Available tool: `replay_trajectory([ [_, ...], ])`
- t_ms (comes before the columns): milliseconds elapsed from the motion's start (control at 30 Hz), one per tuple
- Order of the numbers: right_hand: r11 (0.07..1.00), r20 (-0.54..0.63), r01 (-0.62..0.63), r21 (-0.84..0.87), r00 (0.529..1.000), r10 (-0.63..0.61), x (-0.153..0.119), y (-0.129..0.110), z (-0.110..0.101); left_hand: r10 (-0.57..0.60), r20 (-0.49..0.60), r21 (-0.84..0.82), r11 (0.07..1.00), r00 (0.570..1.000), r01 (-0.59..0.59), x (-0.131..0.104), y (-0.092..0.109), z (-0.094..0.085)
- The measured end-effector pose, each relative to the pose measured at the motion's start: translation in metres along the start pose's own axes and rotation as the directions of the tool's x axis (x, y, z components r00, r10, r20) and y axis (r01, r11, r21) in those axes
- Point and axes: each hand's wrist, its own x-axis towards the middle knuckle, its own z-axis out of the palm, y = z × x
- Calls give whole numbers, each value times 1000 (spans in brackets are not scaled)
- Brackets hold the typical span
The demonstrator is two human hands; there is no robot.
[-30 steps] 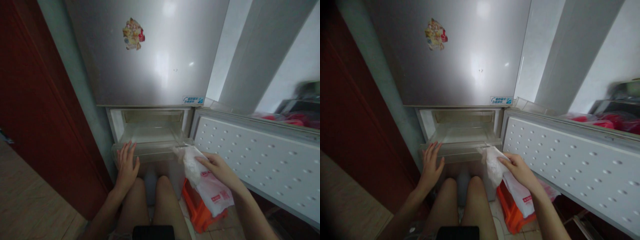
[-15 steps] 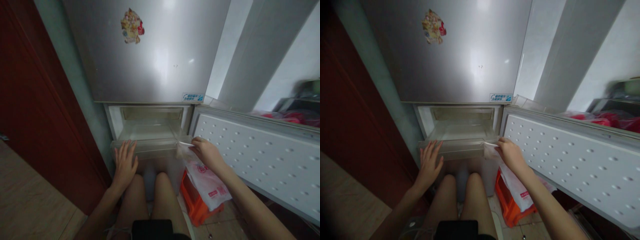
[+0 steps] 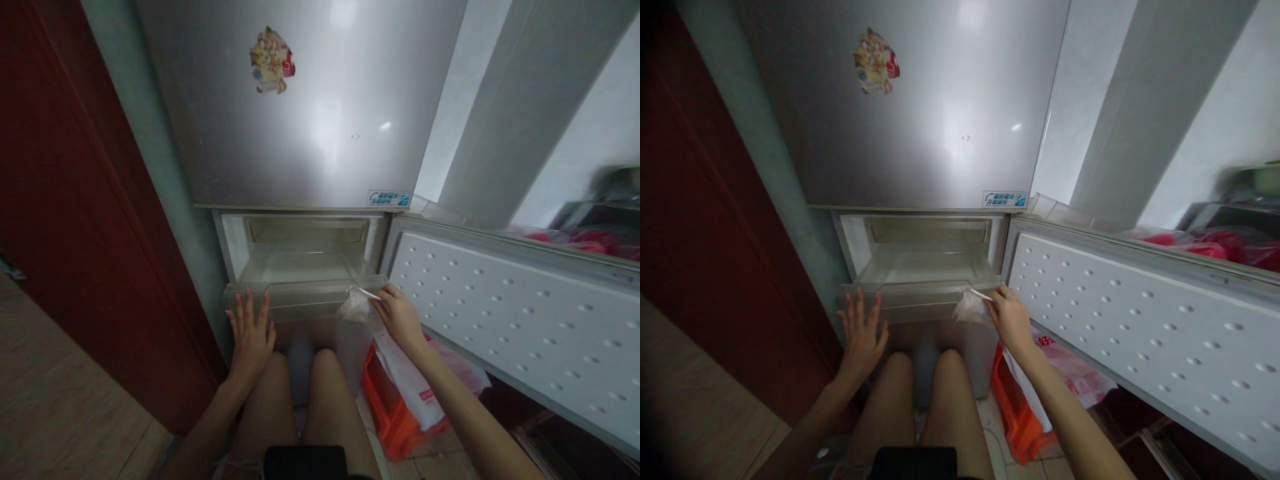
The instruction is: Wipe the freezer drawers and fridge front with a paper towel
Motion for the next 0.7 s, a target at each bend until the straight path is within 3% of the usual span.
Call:
replay_trajectory([
  [133,1000,12,-20,-7,1000,20,3,-3,3,55,-3,67,996,998,-55,4,-9,4],
  [300,1000,-1,-20,14,1000,20,13,-4,11,40,-9,3,999,999,-40,17,-17,8],
  [467,998,-21,-18,55,1000,19,31,-2,21,38,17,-37,999,999,-37,34,-22,13],
  [700,1000,6,2,-23,1000,-2,58,3,35,105,26,-28,994,994,-104,60,-36,26],
])
